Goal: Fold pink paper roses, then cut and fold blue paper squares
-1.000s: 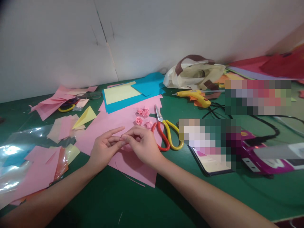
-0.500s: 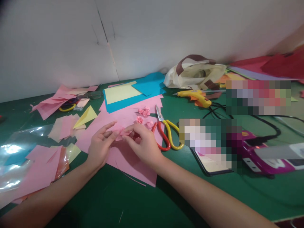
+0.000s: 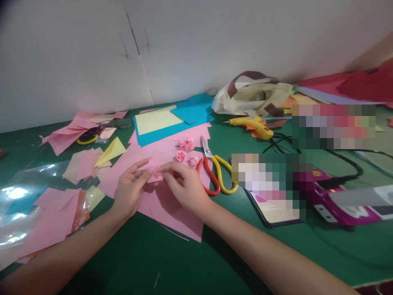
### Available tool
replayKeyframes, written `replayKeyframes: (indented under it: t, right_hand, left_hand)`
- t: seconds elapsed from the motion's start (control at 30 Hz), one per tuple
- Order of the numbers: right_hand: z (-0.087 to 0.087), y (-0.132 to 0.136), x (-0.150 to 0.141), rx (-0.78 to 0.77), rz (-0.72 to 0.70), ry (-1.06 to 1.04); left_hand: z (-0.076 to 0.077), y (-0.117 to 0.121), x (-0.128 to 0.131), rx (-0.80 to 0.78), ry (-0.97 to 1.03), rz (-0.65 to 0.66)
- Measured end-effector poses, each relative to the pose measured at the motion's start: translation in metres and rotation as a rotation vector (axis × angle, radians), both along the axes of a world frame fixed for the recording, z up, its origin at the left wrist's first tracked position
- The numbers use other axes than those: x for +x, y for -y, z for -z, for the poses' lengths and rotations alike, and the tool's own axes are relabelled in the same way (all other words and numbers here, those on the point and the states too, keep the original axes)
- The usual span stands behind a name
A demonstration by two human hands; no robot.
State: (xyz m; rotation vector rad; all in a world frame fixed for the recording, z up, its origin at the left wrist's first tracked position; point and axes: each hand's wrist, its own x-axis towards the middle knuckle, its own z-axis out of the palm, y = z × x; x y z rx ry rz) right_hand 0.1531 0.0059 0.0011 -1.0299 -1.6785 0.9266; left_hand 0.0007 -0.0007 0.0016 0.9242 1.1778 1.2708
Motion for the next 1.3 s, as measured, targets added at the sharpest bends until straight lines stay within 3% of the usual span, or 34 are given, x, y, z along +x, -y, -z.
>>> replayKeyframes:
  t: [0.5,0.9,1.3]
  right_hand:
    - [0.0017,-0.0017,0.0007,0.081,-0.036,-0.013]
    - [0.0011,-0.0010,-0.0013,-0.216,0.022,-0.237]
    - [0.0012,-0.0012,-0.0011,-0.212,-0.013,-0.146]
  left_hand:
    - [0.0019,-0.0008,-0.0012,0.025,-0.003,0.001]
    - [-0.0003,0.0010,0.0008,0.033,-0.049,0.020]
    - [-0.0002,0.0014,0.0023,0.038,-0.041,-0.027]
